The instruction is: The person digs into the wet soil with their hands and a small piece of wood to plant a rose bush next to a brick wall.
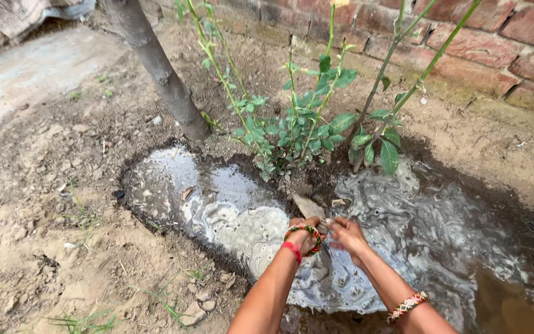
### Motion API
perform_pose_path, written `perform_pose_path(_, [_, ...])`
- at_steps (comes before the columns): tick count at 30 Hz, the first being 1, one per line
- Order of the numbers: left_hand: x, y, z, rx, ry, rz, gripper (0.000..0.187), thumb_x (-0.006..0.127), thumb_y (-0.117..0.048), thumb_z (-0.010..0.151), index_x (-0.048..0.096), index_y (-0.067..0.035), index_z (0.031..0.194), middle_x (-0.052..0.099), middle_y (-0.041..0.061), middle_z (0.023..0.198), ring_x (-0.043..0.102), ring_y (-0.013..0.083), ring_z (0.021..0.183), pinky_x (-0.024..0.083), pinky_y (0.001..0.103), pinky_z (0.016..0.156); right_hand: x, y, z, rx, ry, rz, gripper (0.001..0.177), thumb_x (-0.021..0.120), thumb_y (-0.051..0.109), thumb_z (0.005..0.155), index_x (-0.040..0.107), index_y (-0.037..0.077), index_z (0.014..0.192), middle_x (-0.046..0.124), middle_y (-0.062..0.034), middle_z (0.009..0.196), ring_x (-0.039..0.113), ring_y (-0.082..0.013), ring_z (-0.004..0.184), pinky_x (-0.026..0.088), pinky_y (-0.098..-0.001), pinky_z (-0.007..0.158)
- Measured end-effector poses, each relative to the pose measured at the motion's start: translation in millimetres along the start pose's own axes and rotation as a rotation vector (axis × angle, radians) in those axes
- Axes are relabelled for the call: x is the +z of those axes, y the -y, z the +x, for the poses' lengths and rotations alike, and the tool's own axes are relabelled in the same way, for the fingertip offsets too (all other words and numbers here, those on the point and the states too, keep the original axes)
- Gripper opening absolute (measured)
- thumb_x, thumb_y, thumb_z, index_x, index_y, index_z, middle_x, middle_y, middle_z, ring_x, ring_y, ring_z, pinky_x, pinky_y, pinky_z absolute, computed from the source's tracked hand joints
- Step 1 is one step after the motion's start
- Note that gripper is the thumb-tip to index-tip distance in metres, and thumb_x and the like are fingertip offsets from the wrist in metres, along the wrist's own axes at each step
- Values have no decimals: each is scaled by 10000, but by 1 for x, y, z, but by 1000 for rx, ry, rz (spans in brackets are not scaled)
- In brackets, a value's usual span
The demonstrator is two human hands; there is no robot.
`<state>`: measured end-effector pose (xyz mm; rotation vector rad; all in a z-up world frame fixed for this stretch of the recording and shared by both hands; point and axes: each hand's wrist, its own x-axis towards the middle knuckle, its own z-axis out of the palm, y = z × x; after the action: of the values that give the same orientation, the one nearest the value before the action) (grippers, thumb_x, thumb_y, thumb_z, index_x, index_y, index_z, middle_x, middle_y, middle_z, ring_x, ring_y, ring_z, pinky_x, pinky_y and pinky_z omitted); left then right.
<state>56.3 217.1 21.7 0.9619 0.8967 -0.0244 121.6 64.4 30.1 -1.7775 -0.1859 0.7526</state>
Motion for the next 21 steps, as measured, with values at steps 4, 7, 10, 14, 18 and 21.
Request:
perform_pose_path(4, [-4, -1, -27, 42, 41, -84, 262, 745, -229, 880, 615, -29, 773, 561, 60, 562, 459, 141, 374, 336, 304, 330, 10, 16, -13, 270, 163, 307, 432, 606, 496, 1007, 669, 70, 1037, 694, -74, 906, 642, -214, 822, 582, -405, 770])
perform_pose_path(7, [-1, -26, -75, 144, 102, -285, 208, 761, -150, 866, 655, 26, 837, 690, 102, 686, 657, 190, 513, 548, 308, 460, 18, 31, -11, 237, 259, 369, 337, 611, 455, 1002, 686, 129, 1040, 674, -33, 911, 593, -181, 782, 535, -375, 708])
perform_pose_path(10, [-19, -63, -130, 171, -102, -73, 284, 817, -198, 826, 635, 21, 831, 657, 76, 717, 631, 184, 531, 548, 293, 460, 37, 61, -13, 225, 307, 390, 240, 610, 359, 1001, 687, 137, 1051, 696, -21, 954, 636, -160, 814, 542, -364, 734])
perform_pose_path(14, [-64, -81, -155, 180, -223, 211, 333, 818, -264, 832, 678, 36, 804, 674, 104, 732, 611, 166, 537, 481, 286, 439, 74, 96, -28, 259, 383, 274, 185, 618, 274, 979, 693, 114, 1036, 738, -32, 996, 712, -191, 881, 579, -371, 800])
perform_pose_path(18, [-116, -57, -151, 192, -168, -218, 161, 781, -41, 834, 649, 48, 807, 677, 119, 766, 639, 180, 565, 584, 294, 487, 128, 99, -41, 272, 411, 129, 183, 658, 251, 984, 709, 89, 1054, 719, -55, 997, 696, -183, 883, 593, -380, 809])
perform_pose_path(21, [-156, -50, -163, 242, -256, -265, 175, 786, -50, 841, 643, 33, 786, 674, 123, 749, 610, 177, 543, 542, 306, 460, 174, 101, -48, 294, 491, 105, 157, 652, 216, 978, 713, 97, 1062, 721, -36, 1004, 710, -184, 881, 602, -386, 813])
